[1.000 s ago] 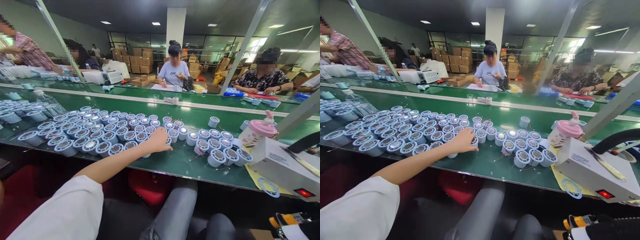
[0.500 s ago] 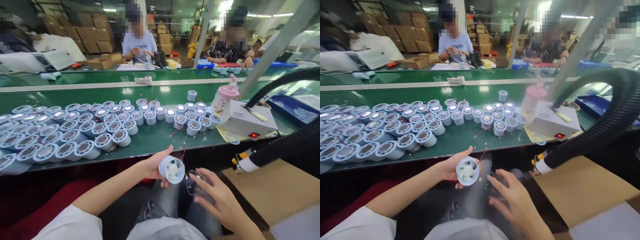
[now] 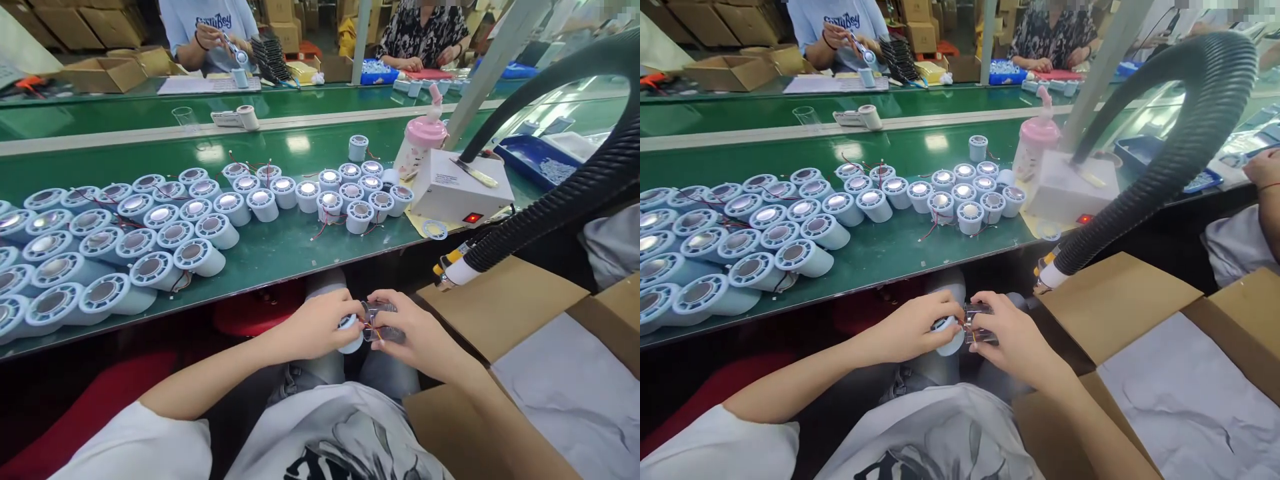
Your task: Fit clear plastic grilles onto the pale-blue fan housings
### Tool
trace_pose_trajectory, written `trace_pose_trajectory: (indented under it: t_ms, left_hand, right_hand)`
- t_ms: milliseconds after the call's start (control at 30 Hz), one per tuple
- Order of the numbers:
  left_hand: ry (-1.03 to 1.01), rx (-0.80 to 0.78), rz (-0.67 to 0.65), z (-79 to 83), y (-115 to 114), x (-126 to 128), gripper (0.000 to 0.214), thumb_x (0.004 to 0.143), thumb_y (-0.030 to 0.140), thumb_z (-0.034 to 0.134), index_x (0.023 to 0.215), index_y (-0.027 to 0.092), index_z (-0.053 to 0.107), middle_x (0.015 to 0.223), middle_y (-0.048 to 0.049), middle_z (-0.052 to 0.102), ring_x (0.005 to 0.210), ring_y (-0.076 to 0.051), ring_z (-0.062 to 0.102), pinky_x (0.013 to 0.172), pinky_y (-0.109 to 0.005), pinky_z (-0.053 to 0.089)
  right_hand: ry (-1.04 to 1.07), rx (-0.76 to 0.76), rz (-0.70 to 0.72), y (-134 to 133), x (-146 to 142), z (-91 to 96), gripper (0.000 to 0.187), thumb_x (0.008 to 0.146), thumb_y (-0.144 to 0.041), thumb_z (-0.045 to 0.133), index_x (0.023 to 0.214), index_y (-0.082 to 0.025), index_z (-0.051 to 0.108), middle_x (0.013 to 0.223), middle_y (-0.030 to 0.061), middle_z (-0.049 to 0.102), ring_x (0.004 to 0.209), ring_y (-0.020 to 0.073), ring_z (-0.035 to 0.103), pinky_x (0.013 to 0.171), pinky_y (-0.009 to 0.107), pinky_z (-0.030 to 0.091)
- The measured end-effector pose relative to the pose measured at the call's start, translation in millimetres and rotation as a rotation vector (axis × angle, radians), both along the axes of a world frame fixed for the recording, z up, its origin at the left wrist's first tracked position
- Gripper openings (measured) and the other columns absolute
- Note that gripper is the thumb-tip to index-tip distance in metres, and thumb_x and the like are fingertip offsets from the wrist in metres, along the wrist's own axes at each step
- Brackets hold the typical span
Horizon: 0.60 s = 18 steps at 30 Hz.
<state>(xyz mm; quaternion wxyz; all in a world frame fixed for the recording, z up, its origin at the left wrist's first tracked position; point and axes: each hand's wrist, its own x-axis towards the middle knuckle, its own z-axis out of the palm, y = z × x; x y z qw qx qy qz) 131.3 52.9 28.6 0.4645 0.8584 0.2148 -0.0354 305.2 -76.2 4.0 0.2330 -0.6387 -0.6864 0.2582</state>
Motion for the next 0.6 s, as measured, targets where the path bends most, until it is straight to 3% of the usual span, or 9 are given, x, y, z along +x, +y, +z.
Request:
trace_pose_trajectory:
  t_ms: [67,167,267,367,467,600]
  left_hand:
    - [-0.065,0.125,0.057,0.7,-5,-4,0.020,0.090,0.032,0.051,0.100,0.021,0.065,0.096,-0.0032,0.054,0.085,-0.016,0.053,0.079,-0.031,0.043]
    - [-0.206,0.066,0.120,-6.1,-5,-8,0.028,0.084,0.039,0.064,0.106,0.022,0.064,0.100,-0.0035,0.054,0.090,-0.016,0.055,0.082,-0.029,0.045]
    - [-0.314,0.016,0.114,-19.5,0,-9,0.053,0.068,0.048,0.079,0.113,0.024,0.064,0.098,-0.0030,0.053,0.089,-0.017,0.056,0.080,-0.030,0.047]
    - [-0.383,0.043,0.075,-34.3,3,-8,0.063,0.060,0.052,0.082,0.115,0.026,0.066,0.100,-0.0052,0.051,0.095,-0.020,0.055,0.084,-0.034,0.049]
    - [-0.423,0.059,0.013,-45.7,4,-7,0.067,0.059,0.051,0.083,0.119,0.025,0.065,0.118,-0.0109,0.050,0.113,-0.026,0.052,0.095,-0.041,0.046]
    - [-0.412,-0.083,-0.033,-49.7,2,-5,0.073,0.066,0.045,0.081,0.131,0.026,0.055,0.126,-0.0112,0.058,0.116,-0.027,0.056,0.099,-0.040,0.045]
  right_hand:
    - [0.147,-0.053,-0.026,-1,-1,1.7,0.008,0.082,-0.015,0.067,0.080,-0.022,0.063,0.127,0.0048,0.052,0.105,0.0213,0.058,0.086,0.034,0.050]
    - [0.297,-0.047,-0.104,-2,-7,4.4,0.011,0.090,-0.025,0.058,0.080,-0.022,0.063,0.121,0.0045,0.054,0.106,0.0201,0.057,0.086,0.031,0.046]
    - [0.375,0.036,-0.235,-3,-12,4.7,0.023,0.095,-0.027,0.047,0.079,-0.021,0.063,0.109,0.0044,0.057,0.099,0.0183,0.057,0.082,0.030,0.043]
    - [0.472,0.043,-0.350,-4,-12,0.6,0.026,0.091,-0.026,0.048,0.069,-0.020,0.060,0.099,0.0041,0.057,0.087,0.0176,0.057,0.073,0.029,0.042]
    - [0.604,0.025,-0.431,-5,-8,-5.7,0.025,0.085,-0.025,0.054,0.062,-0.020,0.060,0.094,0.0047,0.057,0.090,0.0205,0.057,0.073,0.030,0.042]
    - [0.835,-0.023,-0.512,-6,-2,-11.0,0.030,0.079,-0.027,0.063,0.051,-0.019,0.058,0.091,0.0047,0.061,0.092,0.0224,0.059,0.072,0.030,0.045]
